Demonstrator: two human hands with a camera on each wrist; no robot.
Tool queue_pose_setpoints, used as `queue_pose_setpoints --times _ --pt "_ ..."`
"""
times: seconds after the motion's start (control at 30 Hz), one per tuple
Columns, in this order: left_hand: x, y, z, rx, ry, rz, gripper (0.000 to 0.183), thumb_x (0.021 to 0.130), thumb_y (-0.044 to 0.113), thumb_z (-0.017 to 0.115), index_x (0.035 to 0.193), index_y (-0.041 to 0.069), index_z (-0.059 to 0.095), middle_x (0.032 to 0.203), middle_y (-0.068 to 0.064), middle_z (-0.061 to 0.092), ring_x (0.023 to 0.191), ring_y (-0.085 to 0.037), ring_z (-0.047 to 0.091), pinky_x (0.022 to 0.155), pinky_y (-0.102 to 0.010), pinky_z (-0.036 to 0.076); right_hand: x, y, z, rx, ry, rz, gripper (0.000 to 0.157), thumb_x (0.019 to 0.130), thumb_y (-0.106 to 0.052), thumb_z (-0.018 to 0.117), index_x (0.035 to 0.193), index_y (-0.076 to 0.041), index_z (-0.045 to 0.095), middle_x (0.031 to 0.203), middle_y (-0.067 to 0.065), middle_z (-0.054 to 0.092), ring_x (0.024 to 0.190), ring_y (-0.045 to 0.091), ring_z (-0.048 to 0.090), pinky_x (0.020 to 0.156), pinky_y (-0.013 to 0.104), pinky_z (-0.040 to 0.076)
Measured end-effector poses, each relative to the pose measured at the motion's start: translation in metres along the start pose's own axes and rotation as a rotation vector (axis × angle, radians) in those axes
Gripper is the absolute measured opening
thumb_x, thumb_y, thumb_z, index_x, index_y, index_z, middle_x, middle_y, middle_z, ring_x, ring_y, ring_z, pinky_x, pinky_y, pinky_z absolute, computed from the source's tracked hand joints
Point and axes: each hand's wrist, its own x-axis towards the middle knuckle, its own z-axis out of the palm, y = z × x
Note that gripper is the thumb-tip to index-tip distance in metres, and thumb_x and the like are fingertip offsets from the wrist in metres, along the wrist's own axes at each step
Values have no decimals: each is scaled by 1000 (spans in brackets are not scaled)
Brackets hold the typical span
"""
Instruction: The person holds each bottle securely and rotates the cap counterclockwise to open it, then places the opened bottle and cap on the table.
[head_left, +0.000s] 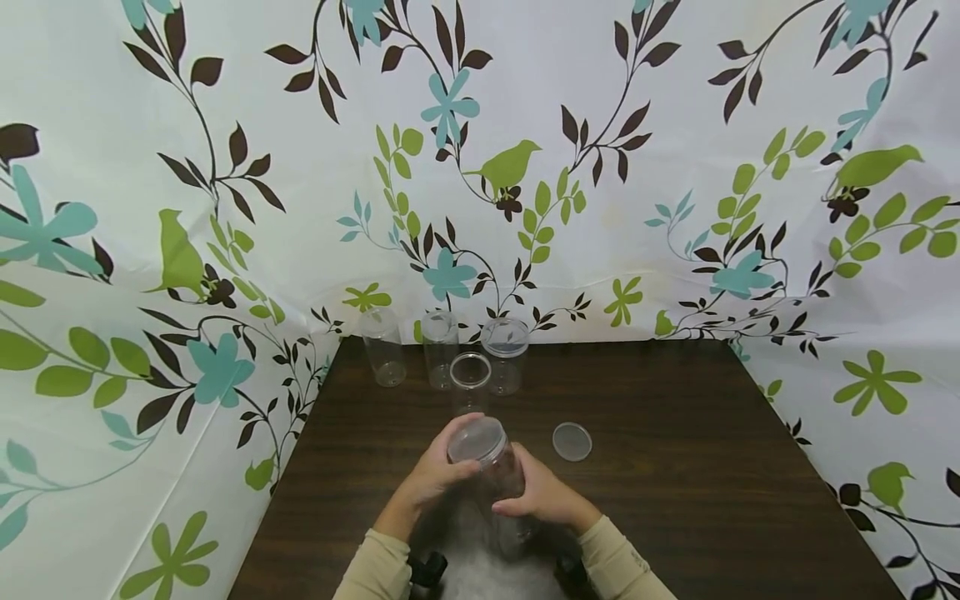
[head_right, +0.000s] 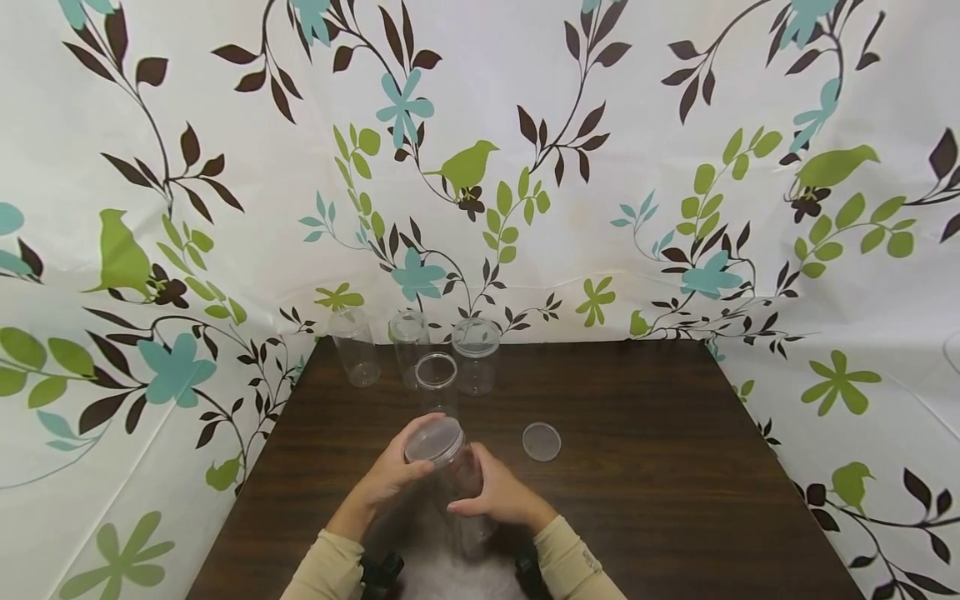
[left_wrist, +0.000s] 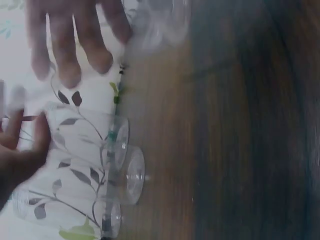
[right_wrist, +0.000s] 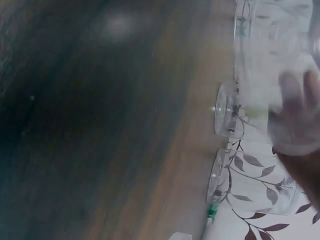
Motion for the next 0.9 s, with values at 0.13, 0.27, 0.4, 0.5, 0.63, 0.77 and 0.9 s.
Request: queue_pose_setpoints --times 0.13,0.27,0.4,0.5,0.63,0.77,0.9 --pt "4 -2 11 128 214 -92 78 85 21 83 149 4 41 134 -16 54 112 -21 55 91 -30 48 2 2 8 -255 226 14 87 73 -28 92 139 2 43 128 13 61 112 23 62 94 36 52" --pt "8 -5 21 178 345 -116 76 85 17 81 149 5 42 136 -18 54 114 -23 55 95 -33 45 4 -1 15 -417 363 38 91 68 -34 95 135 4 45 121 14 64 106 24 63 88 43 53" --pt "8 -6 23 183 380 -124 74 85 17 80 148 6 43 137 -17 55 116 -24 54 96 -33 44 4 -3 17 -477 388 61 93 67 -37 95 134 3 46 120 14 64 105 26 64 87 46 53" --pt "6 -5 19 164 347 -126 75 86 17 81 148 5 42 137 -18 54 115 -22 55 94 -30 46 4 -2 17 -462 367 54 93 68 -37 95 135 3 45 121 15 64 108 26 64 89 46 53" --pt "2 -3 7 84 232 -84 81 87 25 82 151 -1 38 143 -19 51 120 -18 54 97 -26 46 3 -3 12 -360 289 31 91 72 -34 93 138 4 42 127 16 62 114 28 61 95 45 50" --pt "-2 0 -5 -7 66 -10 94 88 43 79 153 -6 30 146 -12 50 126 -14 51 101 -25 43 0 -7 2 -188 132 34 90 79 -28 88 146 0 37 138 15 56 123 26 56 101 38 47" --pt "-3 0 -12 -83 -142 56 103 88 52 75 155 -6 24 149 -5 50 132 -17 49 106 -29 42 -1 -10 -5 61 -113 21 97 86 -25 81 159 -7 20 148 12 47 131 22 51 106 34 43"
